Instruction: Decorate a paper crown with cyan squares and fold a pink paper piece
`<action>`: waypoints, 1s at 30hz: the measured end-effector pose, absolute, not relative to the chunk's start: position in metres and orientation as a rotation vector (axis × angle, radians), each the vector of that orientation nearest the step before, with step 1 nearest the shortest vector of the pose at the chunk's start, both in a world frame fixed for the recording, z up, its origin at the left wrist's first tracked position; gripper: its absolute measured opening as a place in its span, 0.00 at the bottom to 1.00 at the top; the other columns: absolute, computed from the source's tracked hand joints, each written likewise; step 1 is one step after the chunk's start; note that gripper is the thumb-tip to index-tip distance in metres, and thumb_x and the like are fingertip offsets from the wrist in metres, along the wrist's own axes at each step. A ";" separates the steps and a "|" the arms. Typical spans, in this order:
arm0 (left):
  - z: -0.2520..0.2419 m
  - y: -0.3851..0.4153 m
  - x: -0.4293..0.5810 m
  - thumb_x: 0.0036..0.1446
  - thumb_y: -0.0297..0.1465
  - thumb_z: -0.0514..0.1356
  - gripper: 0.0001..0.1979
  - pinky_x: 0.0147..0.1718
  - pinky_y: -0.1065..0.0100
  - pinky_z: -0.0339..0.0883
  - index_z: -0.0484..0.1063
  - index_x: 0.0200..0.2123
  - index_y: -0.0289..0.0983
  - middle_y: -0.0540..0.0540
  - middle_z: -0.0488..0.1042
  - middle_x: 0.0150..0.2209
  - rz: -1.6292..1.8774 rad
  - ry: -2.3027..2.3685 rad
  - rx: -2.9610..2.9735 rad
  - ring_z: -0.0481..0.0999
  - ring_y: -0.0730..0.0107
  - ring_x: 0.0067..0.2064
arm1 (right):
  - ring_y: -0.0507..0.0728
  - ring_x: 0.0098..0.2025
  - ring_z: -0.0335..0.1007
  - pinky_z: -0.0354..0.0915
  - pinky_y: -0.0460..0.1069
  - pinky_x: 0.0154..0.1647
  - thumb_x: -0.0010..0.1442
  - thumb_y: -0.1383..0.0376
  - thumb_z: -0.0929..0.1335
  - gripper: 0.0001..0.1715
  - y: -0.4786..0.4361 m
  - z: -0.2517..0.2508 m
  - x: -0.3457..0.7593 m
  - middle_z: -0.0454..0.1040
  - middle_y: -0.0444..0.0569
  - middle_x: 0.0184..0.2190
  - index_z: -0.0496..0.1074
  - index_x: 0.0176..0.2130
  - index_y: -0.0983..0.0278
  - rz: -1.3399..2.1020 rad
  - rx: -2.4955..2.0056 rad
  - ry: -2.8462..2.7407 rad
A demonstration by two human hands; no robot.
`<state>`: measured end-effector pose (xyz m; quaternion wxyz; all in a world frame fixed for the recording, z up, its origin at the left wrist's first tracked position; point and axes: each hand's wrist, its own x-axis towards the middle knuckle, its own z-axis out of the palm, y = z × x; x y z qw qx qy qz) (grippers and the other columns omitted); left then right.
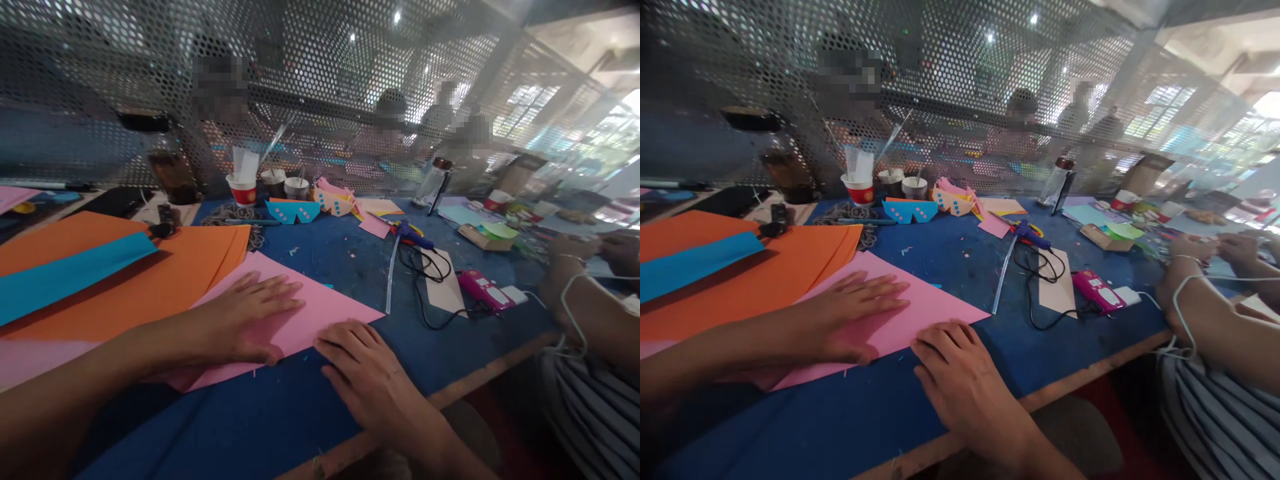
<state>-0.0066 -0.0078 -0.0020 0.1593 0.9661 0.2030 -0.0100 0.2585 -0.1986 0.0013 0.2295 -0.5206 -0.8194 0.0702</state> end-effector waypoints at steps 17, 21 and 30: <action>0.005 0.001 -0.047 0.53 0.55 0.77 0.58 0.77 0.34 0.45 0.50 0.80 0.63 0.47 0.49 0.83 -0.134 0.609 2.770 0.48 0.37 0.82 | 0.62 0.64 0.72 0.71 0.62 0.68 0.78 0.69 0.67 0.19 -0.197 -0.002 0.261 0.79 0.50 0.60 0.73 0.65 0.61 0.135 -1.361 -2.254; 0.010 -0.002 -0.055 0.52 0.51 0.78 0.58 0.78 0.38 0.48 0.52 0.79 0.62 0.47 0.52 0.82 -0.108 0.605 2.749 0.51 0.38 0.81 | 0.62 0.64 0.72 0.71 0.62 0.67 0.78 0.68 0.66 0.18 -0.196 -0.004 0.262 0.79 0.52 0.60 0.73 0.64 0.62 0.104 -1.351 -2.267; 0.013 -0.007 -0.080 0.46 0.47 0.80 0.61 0.78 0.37 0.45 0.54 0.78 0.64 0.51 0.50 0.83 -0.168 0.764 2.704 0.50 0.36 0.81 | 0.63 0.63 0.74 0.74 0.62 0.65 0.78 0.68 0.66 0.19 -0.196 -0.002 0.262 0.79 0.53 0.60 0.74 0.64 0.62 0.089 -1.327 -2.266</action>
